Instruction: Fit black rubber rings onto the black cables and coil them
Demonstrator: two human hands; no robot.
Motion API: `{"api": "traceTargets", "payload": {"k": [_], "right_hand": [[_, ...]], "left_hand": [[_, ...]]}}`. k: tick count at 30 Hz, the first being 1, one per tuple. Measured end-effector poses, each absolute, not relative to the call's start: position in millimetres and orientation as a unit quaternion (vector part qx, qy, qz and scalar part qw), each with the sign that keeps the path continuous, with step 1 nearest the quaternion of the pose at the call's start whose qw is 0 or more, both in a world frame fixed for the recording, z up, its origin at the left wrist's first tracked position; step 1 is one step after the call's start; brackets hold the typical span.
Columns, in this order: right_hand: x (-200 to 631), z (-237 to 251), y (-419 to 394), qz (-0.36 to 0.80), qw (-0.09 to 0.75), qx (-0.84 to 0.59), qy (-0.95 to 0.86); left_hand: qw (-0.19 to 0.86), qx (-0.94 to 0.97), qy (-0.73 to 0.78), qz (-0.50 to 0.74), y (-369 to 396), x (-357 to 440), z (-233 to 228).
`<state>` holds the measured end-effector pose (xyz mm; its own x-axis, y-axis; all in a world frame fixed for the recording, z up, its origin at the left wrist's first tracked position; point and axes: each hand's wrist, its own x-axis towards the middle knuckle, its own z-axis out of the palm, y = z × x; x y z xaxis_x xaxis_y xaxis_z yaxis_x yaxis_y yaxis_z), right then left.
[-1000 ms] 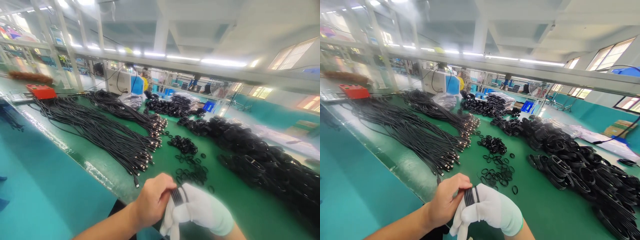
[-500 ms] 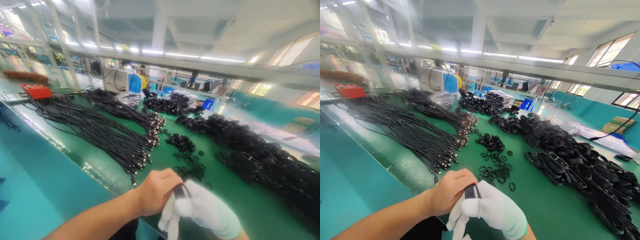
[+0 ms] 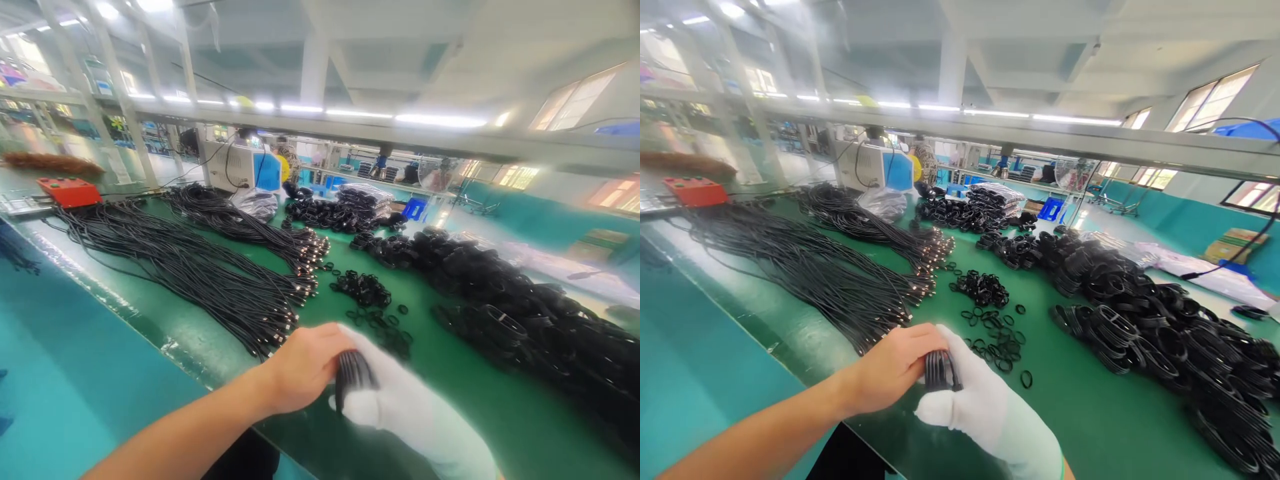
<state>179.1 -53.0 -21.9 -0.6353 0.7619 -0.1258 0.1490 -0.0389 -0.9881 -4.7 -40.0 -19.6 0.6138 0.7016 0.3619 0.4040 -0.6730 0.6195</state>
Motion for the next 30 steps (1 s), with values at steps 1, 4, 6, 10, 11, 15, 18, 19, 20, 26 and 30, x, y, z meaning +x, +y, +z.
{"api": "traceTargets", "payload": {"k": [1,4,6,10,11,15,18,19,20,26,30], "right_hand": [[176.6,-25.7,-50.8,0.644,0.257,-0.336,-0.637],[172.9,-35.6,-44.1,0.694,0.283,-0.31,-0.585],[170.7,-39.0,-40.9,0.715,0.284,-0.299,-0.564],[163.5,-39.5,-38.6,0.734,0.292,-0.286,-0.543],[162.2,-39.5,-38.5,0.738,0.298,-0.287,-0.533],[163.5,-43.2,-38.2,0.796,0.311,-0.246,-0.458],[166.4,-49.8,-37.0,0.812,0.308,-0.238,-0.434],[166.8,-51.9,-36.5,0.811,0.309,-0.245,-0.432],[166.7,-53.7,-36.0,0.808,0.314,-0.25,-0.431],[159.7,-54.5,-36.8,0.778,0.329,-0.265,-0.465],[153.9,-48.1,-41.5,0.773,0.332,-0.293,-0.455]], "left_hand": [[0.253,0.861,0.326,0.296,-38.7,-5.1,-19.0],[0.257,0.861,0.339,0.278,-35.7,-6.5,-16.8],[0.254,0.861,0.347,0.271,-34.6,-7.0,-15.9],[0.258,0.849,0.372,0.273,-33.3,-6.9,-15.7],[0.267,0.839,0.382,0.28,-32.8,-6.9,-15.7],[0.396,0.758,0.42,0.304,-28.7,-6.4,-16.8],[0.472,0.705,0.433,0.304,-25.2,-4.1,-20.0],[0.475,0.697,0.44,0.31,-24.6,-2.9,-21.3],[0.474,0.688,0.449,0.318,-24.2,-1.5,-22.5],[0.465,0.667,0.496,0.305,-24.3,4.0,-28.5],[0.44,0.673,0.522,0.284,-17.5,2.9,-36.8]]}}
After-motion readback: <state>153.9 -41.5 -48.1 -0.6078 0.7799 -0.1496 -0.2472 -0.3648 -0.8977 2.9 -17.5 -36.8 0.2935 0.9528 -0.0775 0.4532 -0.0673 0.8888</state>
